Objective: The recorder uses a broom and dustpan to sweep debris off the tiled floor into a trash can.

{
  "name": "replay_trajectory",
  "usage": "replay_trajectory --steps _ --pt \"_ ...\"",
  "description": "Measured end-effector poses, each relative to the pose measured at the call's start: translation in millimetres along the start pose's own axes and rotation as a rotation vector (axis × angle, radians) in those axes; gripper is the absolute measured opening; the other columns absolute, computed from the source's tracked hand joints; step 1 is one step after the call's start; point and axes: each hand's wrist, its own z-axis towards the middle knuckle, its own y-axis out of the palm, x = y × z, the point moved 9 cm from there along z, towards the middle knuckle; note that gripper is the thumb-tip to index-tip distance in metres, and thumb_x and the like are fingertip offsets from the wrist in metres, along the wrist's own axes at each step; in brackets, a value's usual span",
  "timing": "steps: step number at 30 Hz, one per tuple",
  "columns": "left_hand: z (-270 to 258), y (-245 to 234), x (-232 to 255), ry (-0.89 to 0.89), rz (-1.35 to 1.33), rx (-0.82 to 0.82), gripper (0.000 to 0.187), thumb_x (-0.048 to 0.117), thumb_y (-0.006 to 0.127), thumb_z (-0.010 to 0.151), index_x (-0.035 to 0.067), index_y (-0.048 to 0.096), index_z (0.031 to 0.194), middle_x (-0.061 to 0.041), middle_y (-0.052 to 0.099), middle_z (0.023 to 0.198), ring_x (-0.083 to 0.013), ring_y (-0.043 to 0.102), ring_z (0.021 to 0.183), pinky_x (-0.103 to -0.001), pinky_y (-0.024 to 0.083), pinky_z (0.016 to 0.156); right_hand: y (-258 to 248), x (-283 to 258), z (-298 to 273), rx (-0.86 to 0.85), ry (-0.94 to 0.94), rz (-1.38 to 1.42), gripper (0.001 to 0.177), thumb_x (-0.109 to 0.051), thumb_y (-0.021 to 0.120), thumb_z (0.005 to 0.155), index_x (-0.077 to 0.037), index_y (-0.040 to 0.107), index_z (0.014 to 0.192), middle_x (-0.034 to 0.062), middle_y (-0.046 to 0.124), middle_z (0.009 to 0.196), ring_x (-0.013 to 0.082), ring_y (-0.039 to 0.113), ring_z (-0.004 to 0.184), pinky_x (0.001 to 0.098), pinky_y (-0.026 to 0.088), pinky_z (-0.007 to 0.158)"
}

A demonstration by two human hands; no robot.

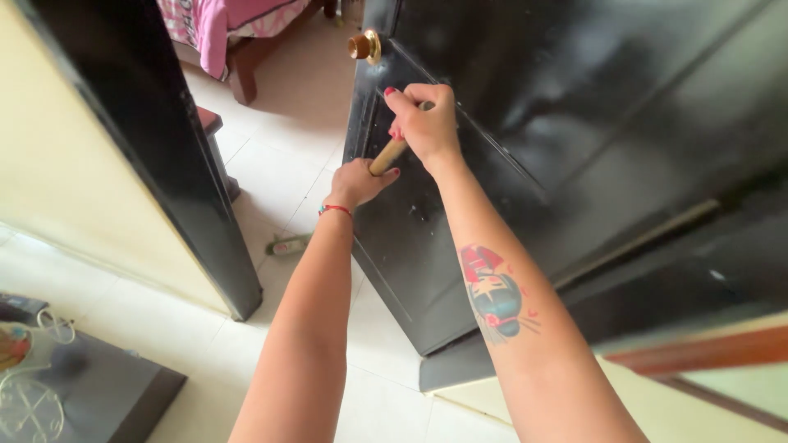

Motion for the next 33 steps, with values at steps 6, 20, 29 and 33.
replay_trajectory --steps 6,20,29,33 --pt "-85.3 27.6 38.5 0.052 -0.015 0.029 0.061 0.072 0.064 0.08 0.019 0.078 0.106 -0.013 0.077 0.099 -0.0342 0.071 0.099 -0.044 0.054 0.088 -34.9 -48.5 -80.7 -0.008 0.023 0.034 0.042 -0.01 0.07 0.092 -0.002 0.051 0.055 0.0039 0.053 0.053 0.0127 0.056 0.046 0.0301 0.049 0.049" --pt "-327.1 116.1 195.0 -0.002 -0.069 0.24 0.049 0.06 0.07 0.082 0.014 0.081 0.094 -0.016 0.076 0.09 -0.0372 0.073 0.09 -0.047 0.057 0.083 -181.6 -184.6 -273.0 -0.003 0.099 0.033 0.036 -0.009 0.072 0.09 -0.005 0.057 0.058 0.0055 0.054 0.051 0.016 0.055 0.044 0.0338 0.051 0.049" --pt "-438.4 101.4 288.8 0.093 -0.126 0.156 0.056 0.061 0.068 0.084 0.007 0.079 0.085 -0.017 0.074 0.079 -0.0362 0.074 0.079 -0.045 0.058 0.072 -219.9 -276.2 -318.1 0.006 0.146 0.041 0.039 -0.005 0.07 0.09 -0.008 0.048 0.058 0.0038 0.043 0.05 0.0183 0.046 0.04 0.0381 0.048 0.046" --pt "-477.2 72.6 300.4 0.158 -0.11 0.194 0.051 0.056 0.068 0.085 0.007 0.079 0.081 -0.016 0.073 0.074 -0.0359 0.073 0.073 -0.045 0.056 0.068 -209.0 -312.5 -347.3 0.088 -0.017 0.245 0.04 -0.006 0.07 0.092 -0.009 0.042 0.064 0.0038 0.036 0.05 0.0174 0.037 0.037 0.037 0.035 0.041"
